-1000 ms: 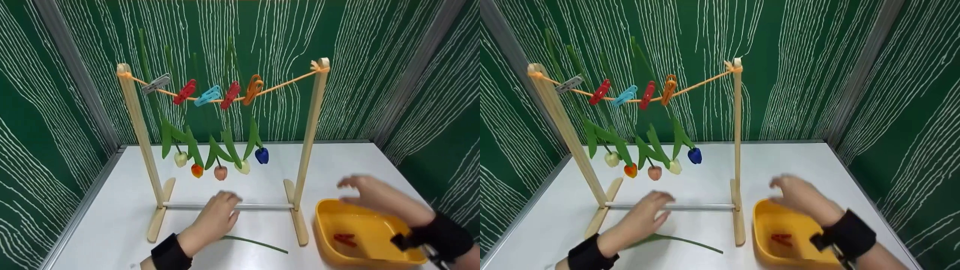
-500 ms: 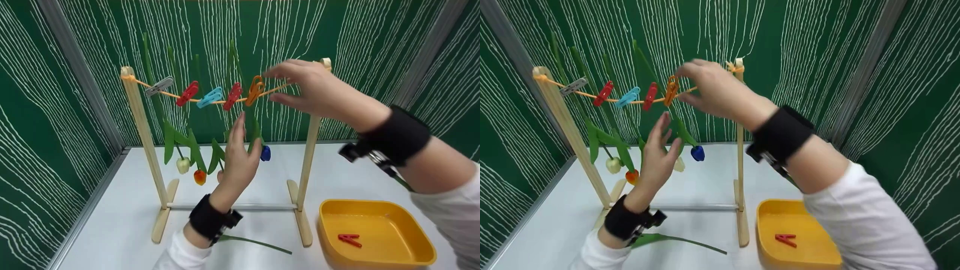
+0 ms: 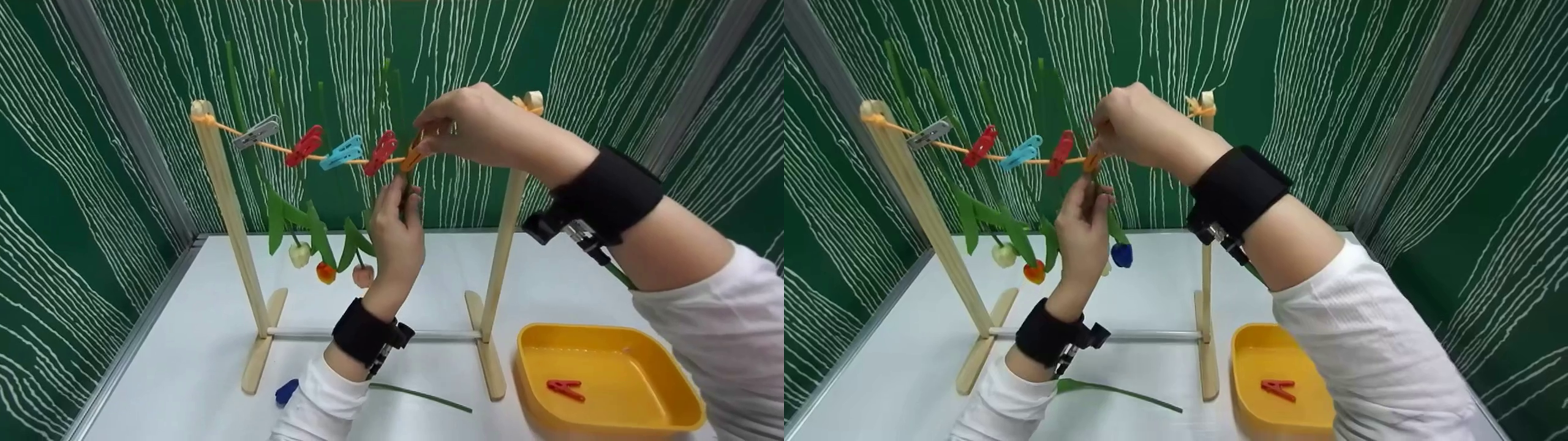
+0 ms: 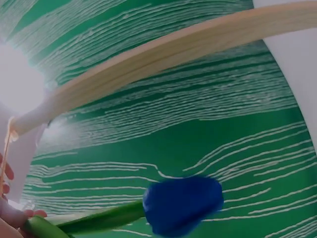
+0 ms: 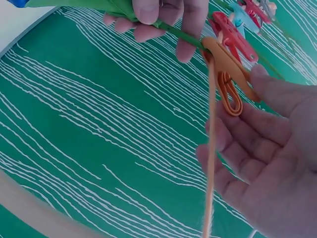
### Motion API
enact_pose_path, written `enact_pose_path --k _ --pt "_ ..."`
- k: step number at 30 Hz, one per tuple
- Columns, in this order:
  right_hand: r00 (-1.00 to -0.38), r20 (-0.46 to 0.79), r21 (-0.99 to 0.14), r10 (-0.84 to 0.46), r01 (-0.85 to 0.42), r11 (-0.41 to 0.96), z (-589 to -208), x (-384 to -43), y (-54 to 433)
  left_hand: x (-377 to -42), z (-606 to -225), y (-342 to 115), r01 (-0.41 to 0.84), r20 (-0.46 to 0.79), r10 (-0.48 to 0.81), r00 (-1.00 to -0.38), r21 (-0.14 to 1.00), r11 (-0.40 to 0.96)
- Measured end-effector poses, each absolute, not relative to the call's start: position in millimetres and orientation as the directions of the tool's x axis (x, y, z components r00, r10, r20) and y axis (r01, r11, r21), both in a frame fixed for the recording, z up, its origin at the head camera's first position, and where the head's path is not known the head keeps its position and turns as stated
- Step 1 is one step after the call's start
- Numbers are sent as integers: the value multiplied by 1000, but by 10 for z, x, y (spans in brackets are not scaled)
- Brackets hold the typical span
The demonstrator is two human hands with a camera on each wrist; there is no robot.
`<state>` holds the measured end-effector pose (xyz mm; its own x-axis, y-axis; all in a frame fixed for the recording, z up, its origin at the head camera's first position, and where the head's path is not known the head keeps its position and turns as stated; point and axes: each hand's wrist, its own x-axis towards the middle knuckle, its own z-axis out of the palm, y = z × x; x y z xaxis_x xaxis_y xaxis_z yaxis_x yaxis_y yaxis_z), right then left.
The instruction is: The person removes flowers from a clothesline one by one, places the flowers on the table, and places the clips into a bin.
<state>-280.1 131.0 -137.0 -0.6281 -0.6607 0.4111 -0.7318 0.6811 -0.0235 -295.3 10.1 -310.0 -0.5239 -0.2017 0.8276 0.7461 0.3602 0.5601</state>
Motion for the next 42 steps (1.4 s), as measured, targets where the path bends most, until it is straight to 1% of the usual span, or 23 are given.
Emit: enact_pose_path --k 5,11,13,16,20,23,25,30,32,34,36,39,42 --pt "-604 448 -26 -660 -746 665 -1412 -2823 1338 -2961 -3116 107 741 824 -210 -526 565 362" --pt "-611 504 -60 -610 -729 682 -1417 -2808 1364 -2915 -3085 118 747 820 -191 -540 572 339" --pt "-626 521 -76 -580 -711 699 -1396 -2784 1380 -2889 -3079 121 749 814 -173 -555 579 323" --pt "-623 564 -88 -541 -697 712 -1342 -2749 1415 -2824 -3093 112 744 795 -135 -592 603 289" --pt "-598 645 -100 -476 -684 723 -1251 -2730 1518 -2679 -3166 72 744 780 -58 -623 614 263" --pt "-586 701 -143 -406 -673 726 -1205 -2723 1654 -2541 -3256 22 756 782 25 -623 593 277" --pt "-560 738 -149 -376 -679 718 -1205 -2689 1763 -2445 -3330 -17 764 782 83 -618 573 296" --pt "-466 792 -115 -394 -748 654 -1352 -2387 2001 -2205 -3559 -169 779 750 247 -613 524 344" --pt "-455 790 -111 -410 -765 634 -1488 -2254 2115 -2119 -3658 -249 781 718 324 -616 504 369" --pt "-472 782 -115 -407 -751 651 -1685 -2178 2262 -2049 -3757 -337 777 673 400 -622 469 420" --pt "-504 767 -111 -397 -713 692 -1910 -2147 2428 -1996 -3847 -428 761 603 471 -644 436 481" --pt "-555 735 -120 -390 -672 731 -2296 -2173 2690 -1951 -3969 -559 708 443 552 -706 421 567" --pt "-627 665 -173 -405 -657 734 -2742 -2204 2926 -1937 -4121 -681 634 272 579 -769 447 631"
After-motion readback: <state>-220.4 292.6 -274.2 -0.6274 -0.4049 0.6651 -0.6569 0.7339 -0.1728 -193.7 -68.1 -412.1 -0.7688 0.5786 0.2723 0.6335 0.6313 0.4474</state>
